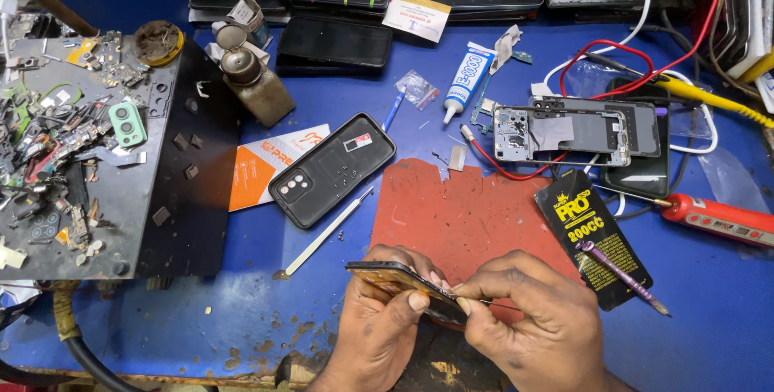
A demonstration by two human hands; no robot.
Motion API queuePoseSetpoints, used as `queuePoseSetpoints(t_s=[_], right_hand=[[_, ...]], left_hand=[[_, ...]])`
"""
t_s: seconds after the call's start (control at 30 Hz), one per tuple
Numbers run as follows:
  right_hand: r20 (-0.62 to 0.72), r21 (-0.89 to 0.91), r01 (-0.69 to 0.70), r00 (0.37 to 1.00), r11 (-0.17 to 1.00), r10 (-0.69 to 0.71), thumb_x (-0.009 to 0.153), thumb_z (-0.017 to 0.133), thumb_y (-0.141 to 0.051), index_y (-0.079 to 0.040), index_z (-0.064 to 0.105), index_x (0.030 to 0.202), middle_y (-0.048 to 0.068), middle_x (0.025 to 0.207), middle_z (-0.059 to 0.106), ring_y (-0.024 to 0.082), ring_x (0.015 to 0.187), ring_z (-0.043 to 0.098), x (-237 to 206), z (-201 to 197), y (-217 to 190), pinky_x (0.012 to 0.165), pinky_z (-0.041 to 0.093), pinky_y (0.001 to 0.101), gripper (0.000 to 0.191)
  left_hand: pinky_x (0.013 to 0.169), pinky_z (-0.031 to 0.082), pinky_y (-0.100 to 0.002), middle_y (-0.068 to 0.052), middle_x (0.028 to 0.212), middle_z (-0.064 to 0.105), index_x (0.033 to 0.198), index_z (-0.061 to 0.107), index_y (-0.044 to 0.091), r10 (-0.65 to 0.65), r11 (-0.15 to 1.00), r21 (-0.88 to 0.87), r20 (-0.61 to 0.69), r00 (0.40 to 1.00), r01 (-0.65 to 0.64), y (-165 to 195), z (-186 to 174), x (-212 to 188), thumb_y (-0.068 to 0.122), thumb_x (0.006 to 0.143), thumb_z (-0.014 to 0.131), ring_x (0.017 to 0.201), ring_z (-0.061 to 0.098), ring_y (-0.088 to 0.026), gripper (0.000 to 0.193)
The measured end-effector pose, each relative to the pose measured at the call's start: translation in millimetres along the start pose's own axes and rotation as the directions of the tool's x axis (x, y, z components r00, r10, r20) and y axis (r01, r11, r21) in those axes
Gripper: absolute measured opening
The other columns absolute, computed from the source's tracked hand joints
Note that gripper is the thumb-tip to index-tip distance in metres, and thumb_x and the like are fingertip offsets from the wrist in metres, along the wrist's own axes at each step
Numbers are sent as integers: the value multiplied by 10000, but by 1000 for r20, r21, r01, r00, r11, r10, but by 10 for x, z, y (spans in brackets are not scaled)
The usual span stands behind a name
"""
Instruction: The person repairs a smartphone at a cluttered workbench. They pry open the phone's back cover, work on the internal battery and components with a pry tool and screwdriver, briefly power the phone on to test the screen, then continue prying and separating the frame and display assembly by hand.
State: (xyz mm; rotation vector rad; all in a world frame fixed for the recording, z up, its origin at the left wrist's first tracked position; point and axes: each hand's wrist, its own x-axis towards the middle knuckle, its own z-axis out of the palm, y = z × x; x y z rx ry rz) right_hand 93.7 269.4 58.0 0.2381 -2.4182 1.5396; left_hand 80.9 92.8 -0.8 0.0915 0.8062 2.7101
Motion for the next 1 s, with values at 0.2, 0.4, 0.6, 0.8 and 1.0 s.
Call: queuePoseSetpoints(t_s=[0.2,0.4,0.6,0.8,1.0], right_hand=[[-15,9,-53,998,999,53,696,790,54,-5,774,879,65,811,744,103,688,747,-21,12,12,579,608,222,193],[-13,-22,-25,1000,999,24,693,788,55,-8,775,891,66,817,746,104,693,743,-31,8,28,596,602,225,208],[-13,-49,-16,1000,999,15,682,790,53,-9,772,883,64,813,743,103,696,743,-25,10,23,604,596,228,212],[-4,-39,-16,1000,999,16,679,780,58,-8,768,892,62,813,743,108,699,750,-22,-1,24,618,600,231,223],[4,-61,-21,1000,998,21,677,786,46,-13,772,890,61,813,748,111,704,753,-24,-3,31,627,601,234,221]], left_hand=[[979,508,-417,-125,1061,608,1128,538,59,5,1000,14,1,1000,-5,-1,-1,10,-19,929,728,1073,620,-243,286],[964,516,-401,-117,1073,606,1149,535,57,20,1000,18,13,1000,-21,-19,3,13,-21,939,716,1072,622,-230,288],[955,524,-390,-113,1074,607,1145,532,56,6,1000,20,4,1000,-7,-4,12,10,-11,933,727,1071,628,-221,296],[949,526,-389,-115,1069,614,1136,532,52,-2,1000,6,2,1000,2,6,23,17,-5,925,736,1065,638,-223,299],[958,528,-389,-113,1076,614,1132,536,38,7,1000,26,6,1000,-8,7,18,14,-8,934,738,1069,637,-223,287]])
